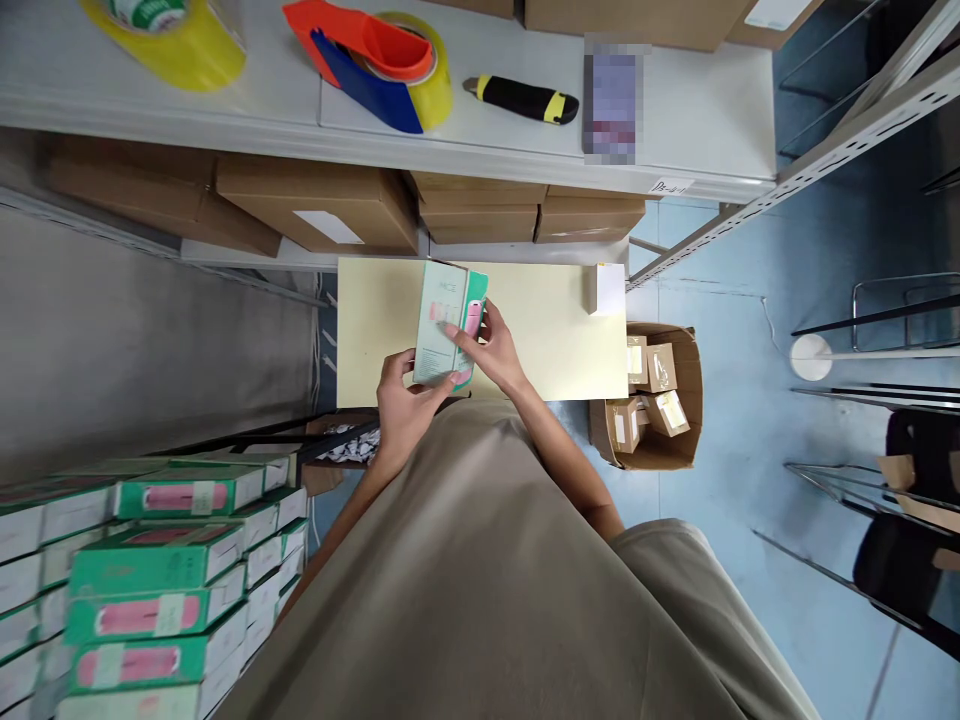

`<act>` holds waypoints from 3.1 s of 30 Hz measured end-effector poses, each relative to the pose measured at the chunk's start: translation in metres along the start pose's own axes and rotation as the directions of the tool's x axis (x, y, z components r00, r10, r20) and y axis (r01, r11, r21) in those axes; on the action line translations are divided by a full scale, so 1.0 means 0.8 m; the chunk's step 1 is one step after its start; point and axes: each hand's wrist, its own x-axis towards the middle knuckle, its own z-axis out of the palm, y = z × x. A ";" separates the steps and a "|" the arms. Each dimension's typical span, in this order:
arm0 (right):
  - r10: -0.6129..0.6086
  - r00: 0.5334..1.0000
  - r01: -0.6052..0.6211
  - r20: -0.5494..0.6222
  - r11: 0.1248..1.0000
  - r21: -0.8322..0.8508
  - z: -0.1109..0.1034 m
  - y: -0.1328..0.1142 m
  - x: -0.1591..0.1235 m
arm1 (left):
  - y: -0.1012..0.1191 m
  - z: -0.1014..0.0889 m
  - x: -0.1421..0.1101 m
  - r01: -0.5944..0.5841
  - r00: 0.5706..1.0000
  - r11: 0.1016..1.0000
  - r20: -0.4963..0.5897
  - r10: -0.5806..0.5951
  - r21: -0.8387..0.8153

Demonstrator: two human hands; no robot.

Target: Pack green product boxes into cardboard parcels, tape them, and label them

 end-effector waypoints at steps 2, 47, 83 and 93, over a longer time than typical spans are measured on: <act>-0.002 0.999 0.003 -0.040 1.000 0.007 -0.001 0.003 0.001 | 0.005 -0.003 -0.001 0.011 0.998 0.999 0.056 -0.009 -0.034; 0.115 0.982 -0.142 0.148 0.971 0.194 -0.003 0.004 -0.015 | -0.013 -0.025 0.015 0.609 0.729 0.691 0.618 -0.294 -0.390; -0.155 0.987 0.160 0.044 0.973 -0.169 -0.029 0.014 0.019 | -0.048 -0.043 0.013 0.600 0.800 0.569 0.442 -0.406 -0.562; -0.311 0.948 0.319 0.074 0.908 -0.271 -0.024 -0.020 0.008 | -0.061 -0.037 0.020 0.746 0.664 0.395 0.553 -0.503 -0.537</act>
